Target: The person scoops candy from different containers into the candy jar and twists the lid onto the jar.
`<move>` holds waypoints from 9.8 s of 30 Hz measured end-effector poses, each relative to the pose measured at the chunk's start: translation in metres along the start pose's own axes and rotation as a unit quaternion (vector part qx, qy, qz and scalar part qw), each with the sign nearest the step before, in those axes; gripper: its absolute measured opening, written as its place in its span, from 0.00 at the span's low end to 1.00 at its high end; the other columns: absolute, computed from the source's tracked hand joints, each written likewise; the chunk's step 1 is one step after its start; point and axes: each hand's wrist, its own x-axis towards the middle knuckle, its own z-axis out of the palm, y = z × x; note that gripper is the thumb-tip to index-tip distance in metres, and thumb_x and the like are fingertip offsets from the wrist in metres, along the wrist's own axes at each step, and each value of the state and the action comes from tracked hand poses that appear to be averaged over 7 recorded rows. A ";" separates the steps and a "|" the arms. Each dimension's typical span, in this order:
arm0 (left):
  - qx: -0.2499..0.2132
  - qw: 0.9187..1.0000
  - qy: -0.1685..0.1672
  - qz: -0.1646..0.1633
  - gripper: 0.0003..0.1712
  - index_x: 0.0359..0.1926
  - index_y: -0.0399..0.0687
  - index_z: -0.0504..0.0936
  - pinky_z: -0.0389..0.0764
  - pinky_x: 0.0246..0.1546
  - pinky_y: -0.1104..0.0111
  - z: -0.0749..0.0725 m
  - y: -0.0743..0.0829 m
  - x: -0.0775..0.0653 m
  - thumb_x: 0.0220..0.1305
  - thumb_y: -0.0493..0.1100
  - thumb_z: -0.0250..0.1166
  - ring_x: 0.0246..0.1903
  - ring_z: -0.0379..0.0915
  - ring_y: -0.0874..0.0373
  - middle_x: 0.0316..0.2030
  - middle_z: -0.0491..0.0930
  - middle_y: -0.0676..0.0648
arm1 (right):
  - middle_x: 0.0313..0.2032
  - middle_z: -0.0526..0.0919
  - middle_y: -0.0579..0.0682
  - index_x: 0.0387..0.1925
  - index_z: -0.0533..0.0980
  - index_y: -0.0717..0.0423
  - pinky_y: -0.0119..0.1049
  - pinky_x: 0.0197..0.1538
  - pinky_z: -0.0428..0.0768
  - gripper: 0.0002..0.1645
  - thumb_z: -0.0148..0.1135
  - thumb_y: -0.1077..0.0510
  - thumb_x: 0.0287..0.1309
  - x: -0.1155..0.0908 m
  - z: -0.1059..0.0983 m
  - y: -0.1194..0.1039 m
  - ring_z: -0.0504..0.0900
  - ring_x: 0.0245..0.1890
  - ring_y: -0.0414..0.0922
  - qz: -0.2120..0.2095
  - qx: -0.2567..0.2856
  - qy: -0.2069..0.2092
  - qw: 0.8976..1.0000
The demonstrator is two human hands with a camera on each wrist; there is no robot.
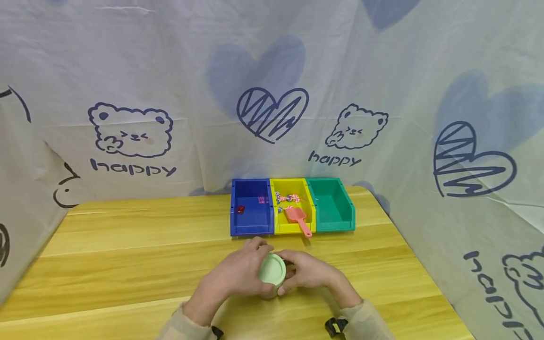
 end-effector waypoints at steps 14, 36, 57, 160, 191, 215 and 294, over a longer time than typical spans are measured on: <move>0.049 0.998 0.012 -0.032 0.38 0.53 0.40 0.81 0.84 0.39 0.62 0.006 0.008 0.002 0.47 0.58 0.82 0.46 0.67 0.52 0.47 0.72 0.46 | 0.63 0.79 0.48 0.71 0.71 0.55 0.30 0.61 0.79 0.45 0.81 0.61 0.52 0.000 0.000 -0.002 0.80 0.59 0.42 -0.002 0.000 -0.004 1.000; 0.053 0.998 0.017 -0.031 0.45 0.58 0.37 0.80 0.84 0.39 0.61 0.007 0.007 0.002 0.47 0.62 0.81 0.46 0.69 0.51 0.50 0.73 0.44 | 0.60 0.81 0.44 0.70 0.72 0.55 0.29 0.58 0.81 0.44 0.82 0.62 0.51 -0.001 0.002 -0.001 0.80 0.56 0.39 0.008 -0.005 0.002 1.000; 0.022 0.999 -0.022 0.043 0.36 0.55 0.49 0.84 0.80 0.42 0.68 0.002 0.000 0.008 0.40 0.50 0.83 0.47 0.69 0.59 0.50 0.75 0.53 | 0.59 0.81 0.45 0.65 0.74 0.53 0.31 0.59 0.80 0.40 0.82 0.62 0.50 -0.001 0.002 0.001 0.80 0.57 0.38 -0.012 -0.013 0.002 1.000; 0.022 1.000 -0.015 0.010 0.31 0.47 0.41 0.85 0.79 0.37 0.71 0.000 0.006 0.000 0.40 0.46 0.84 0.44 0.67 0.56 0.48 0.74 0.48 | 0.57 0.83 0.45 0.66 0.76 0.54 0.31 0.57 0.81 0.40 0.82 0.58 0.51 0.000 0.006 -0.007 0.81 0.54 0.38 -0.025 -0.064 0.009 0.998; 0.039 0.999 0.000 -0.011 0.35 0.49 0.38 0.84 0.81 0.34 0.70 0.003 0.005 -0.002 0.43 0.52 0.85 0.39 0.70 0.57 0.44 0.75 0.46 | 0.58 0.82 0.46 0.66 0.76 0.54 0.33 0.57 0.82 0.40 0.82 0.58 0.51 0.000 0.007 -0.004 0.80 0.54 0.37 -0.024 -0.060 0.005 0.998; -0.021 0.999 -0.014 0.023 0.35 0.57 0.44 0.82 0.81 0.41 0.67 0.001 -0.002 -0.008 0.48 0.47 0.83 0.46 0.70 0.56 0.52 0.74 0.47 | 0.56 0.84 0.45 0.64 0.77 0.56 0.35 0.62 0.79 0.37 0.81 0.56 0.53 0.002 0.008 -0.006 0.81 0.55 0.40 -0.009 -0.062 0.014 0.998; 0.047 0.999 0.008 -0.021 0.39 0.53 0.41 0.81 0.81 0.34 0.66 0.002 0.002 -0.015 0.44 0.58 0.83 0.42 0.69 0.56 0.44 0.73 0.49 | 0.55 0.83 0.47 0.63 0.77 0.57 0.29 0.52 0.85 0.40 0.84 0.62 0.47 0.003 0.017 -0.011 0.82 0.51 0.38 0.006 -0.015 0.019 1.000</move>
